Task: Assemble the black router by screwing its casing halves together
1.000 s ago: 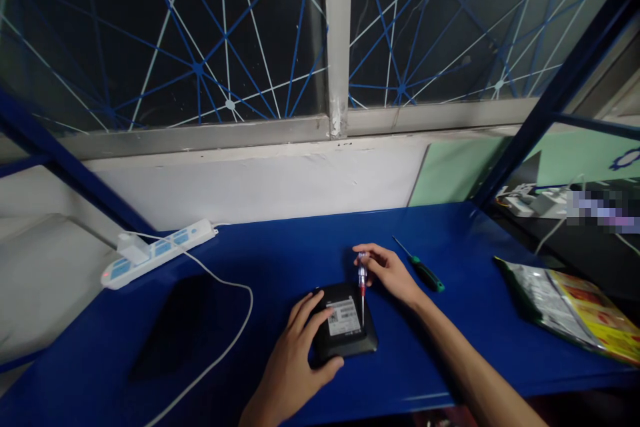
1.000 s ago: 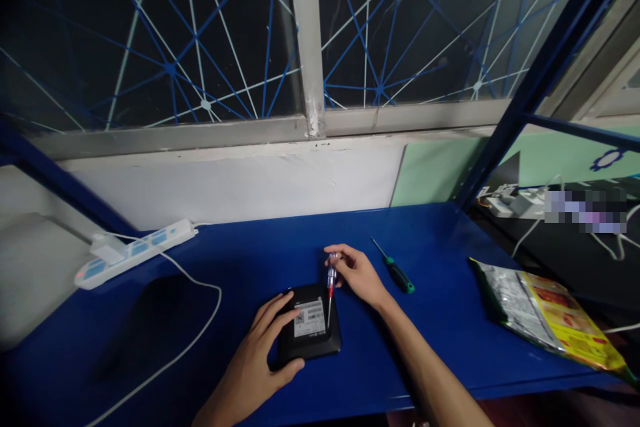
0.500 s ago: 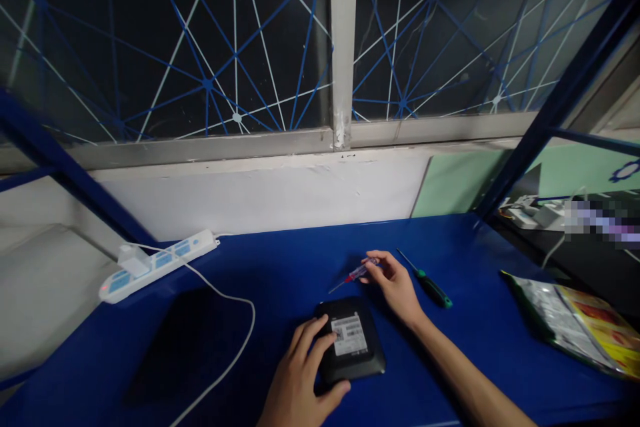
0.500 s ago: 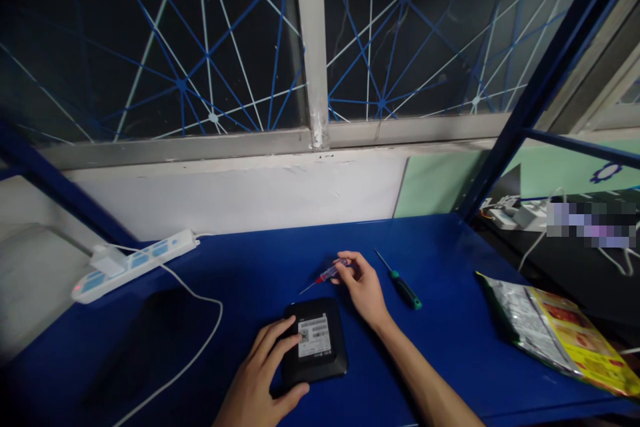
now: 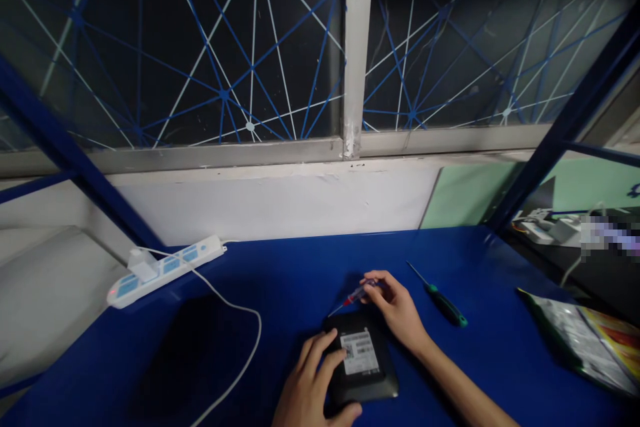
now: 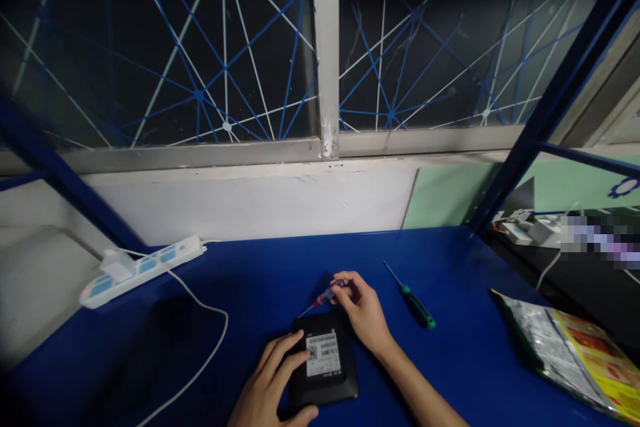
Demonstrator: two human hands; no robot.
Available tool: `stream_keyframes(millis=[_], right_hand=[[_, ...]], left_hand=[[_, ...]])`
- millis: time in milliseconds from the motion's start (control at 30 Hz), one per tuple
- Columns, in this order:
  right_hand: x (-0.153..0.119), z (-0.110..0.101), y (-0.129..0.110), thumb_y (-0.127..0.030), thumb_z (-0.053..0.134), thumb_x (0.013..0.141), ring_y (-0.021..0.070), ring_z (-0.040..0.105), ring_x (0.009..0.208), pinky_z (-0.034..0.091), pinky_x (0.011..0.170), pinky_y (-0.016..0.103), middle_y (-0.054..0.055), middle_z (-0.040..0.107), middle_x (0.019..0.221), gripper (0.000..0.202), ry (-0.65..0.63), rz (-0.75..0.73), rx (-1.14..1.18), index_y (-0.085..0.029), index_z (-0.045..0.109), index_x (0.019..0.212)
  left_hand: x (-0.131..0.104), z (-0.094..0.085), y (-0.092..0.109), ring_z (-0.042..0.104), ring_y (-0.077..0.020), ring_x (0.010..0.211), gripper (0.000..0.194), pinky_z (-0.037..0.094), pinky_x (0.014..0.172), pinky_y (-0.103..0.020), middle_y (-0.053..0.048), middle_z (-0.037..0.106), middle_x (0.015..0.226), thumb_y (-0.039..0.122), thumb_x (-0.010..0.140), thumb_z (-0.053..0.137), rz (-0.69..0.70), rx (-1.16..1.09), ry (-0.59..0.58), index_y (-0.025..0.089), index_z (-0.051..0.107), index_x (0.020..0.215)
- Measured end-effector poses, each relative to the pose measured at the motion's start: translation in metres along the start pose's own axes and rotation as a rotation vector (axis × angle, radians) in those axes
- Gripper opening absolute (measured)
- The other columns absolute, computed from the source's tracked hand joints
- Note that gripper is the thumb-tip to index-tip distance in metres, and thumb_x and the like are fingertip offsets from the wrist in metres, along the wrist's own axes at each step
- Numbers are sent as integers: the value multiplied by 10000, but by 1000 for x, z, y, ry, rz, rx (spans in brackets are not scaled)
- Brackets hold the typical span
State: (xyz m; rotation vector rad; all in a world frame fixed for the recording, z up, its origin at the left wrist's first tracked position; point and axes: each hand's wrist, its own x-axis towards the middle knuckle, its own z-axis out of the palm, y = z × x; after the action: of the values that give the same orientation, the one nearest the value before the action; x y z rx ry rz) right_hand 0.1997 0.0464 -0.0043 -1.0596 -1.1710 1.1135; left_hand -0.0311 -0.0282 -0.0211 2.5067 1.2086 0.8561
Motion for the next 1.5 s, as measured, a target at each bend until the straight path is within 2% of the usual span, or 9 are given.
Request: stream_keyframes(millis=[200,400,533,733,967,1167,1500], right_hand=[[-1,1,-3,-489,708,854,190,712,787,612,789,353,62,730,1001,332,22,-7,-27,-221,673,1047],[2,-1,-7,-492,737,826,197,691,752,613,741,363,49,714,952,340,130,-25,55,-246,678,1052],[3,-9,-11,-492,753,813,193,687,698,591,720,357,51,715,934,350,180,-33,49,-241,684,1047],[2,-16,-11,-474,738,839,173,688,710,582,727,337,31,720,952,326,83,31,101,-264,690,1084],[-1,-12,-14,-468,746,831,165,694,725,596,701,325,40,722,968,323,-73,67,140,-244,705,1060],[-3,-8,-19,-482,766,802,182,709,764,613,703,329,45,719,963,355,-121,98,131,-231,702,1046],[-6,-5,-14,-501,755,808,204,740,805,620,739,351,48,732,994,372,-172,118,120,-229,688,1053]], left_hand=[[-2,0,-5,603,-331,1236,748,593,960,-455,-69,582,1416,103,591,793,13,-26,-16,300,523,1261],[-6,6,-4,622,-350,1218,787,576,978,-505,-100,587,1375,63,567,734,-192,-134,21,292,447,1263],[-2,1,3,637,-355,1200,746,570,981,-514,-98,595,1356,84,588,748,-231,-172,16,288,475,1252],[3,-15,17,605,-309,1246,755,528,1048,-484,-69,572,1384,108,663,786,-289,-211,-17,295,483,1328],[6,-19,20,573,-298,1274,702,501,1068,-484,-73,532,1408,149,731,795,-298,-245,-63,282,483,1345],[6,-20,21,572,-302,1274,636,498,1069,-485,-72,542,1394,202,759,804,-268,-239,-62,282,512,1319],[6,-19,20,579,-300,1263,623,506,1056,-476,-69,544,1388,224,773,802,-265,-233,-43,288,508,1319]])
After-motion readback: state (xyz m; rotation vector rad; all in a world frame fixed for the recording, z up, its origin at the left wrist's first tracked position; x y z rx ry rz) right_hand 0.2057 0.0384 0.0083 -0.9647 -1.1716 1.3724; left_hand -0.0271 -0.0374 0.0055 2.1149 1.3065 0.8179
